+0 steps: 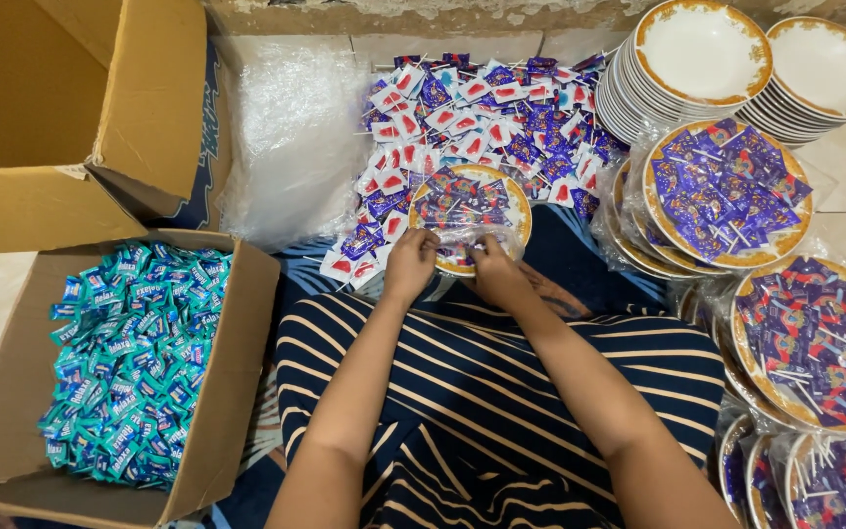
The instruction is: The person arranges small packets onto decorative plates by hand, picking them from a pile on the floor and placing them in a circular pattern before pulling plastic film over the plate.
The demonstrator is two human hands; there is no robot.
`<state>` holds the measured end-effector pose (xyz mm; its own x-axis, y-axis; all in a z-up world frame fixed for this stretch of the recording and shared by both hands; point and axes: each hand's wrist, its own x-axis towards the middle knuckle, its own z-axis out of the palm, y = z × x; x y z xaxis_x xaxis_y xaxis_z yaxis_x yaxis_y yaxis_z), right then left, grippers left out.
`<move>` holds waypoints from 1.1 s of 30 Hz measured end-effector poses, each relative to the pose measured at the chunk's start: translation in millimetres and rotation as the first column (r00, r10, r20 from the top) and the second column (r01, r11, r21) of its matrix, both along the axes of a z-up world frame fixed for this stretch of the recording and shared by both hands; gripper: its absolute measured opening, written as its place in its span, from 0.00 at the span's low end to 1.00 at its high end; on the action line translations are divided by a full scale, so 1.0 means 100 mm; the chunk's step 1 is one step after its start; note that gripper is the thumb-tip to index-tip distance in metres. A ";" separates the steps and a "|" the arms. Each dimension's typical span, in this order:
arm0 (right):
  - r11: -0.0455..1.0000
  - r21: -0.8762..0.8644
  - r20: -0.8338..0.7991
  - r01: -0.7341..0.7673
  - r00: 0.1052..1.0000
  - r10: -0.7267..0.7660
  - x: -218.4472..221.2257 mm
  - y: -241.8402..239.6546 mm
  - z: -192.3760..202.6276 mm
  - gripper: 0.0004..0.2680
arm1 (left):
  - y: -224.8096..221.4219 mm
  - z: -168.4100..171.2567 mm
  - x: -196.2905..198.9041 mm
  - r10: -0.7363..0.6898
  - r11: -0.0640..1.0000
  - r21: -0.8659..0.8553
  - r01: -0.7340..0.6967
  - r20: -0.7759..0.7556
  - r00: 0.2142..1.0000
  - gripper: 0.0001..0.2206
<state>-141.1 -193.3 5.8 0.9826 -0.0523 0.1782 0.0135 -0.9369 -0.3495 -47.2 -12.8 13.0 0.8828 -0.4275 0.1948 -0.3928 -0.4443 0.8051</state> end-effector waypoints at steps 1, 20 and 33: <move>1.000 0.000 0.000 -0.002 1.000 0.002 0.03 -0.03 -0.15 0.18 | 0.00 0.03 -0.01 0.002 1.000 0.000 -0.002 0.000 1.000 0.08; 0.936 0.224 -0.394 0.271 0.904 -0.167 0.60 -0.68 0.86 0.12 | -0.37 0.05 0.75 0.071 0.977 0.207 -0.056 -0.066 0.995 0.24; 0.986 -0.119 -0.265 0.120 0.953 -0.148 2.21 -1.79 -0.61 0.15 | -1.32 -0.52 1.99 -0.169 0.730 0.593 0.339 -0.323 0.931 0.23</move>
<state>79.7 -372.8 -55.3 0.9797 -0.1825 -0.0833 -0.1970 -0.9539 -0.2266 152.0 -145.1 -39.4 0.7035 -0.5906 -0.3954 -0.4071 -0.7909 0.4570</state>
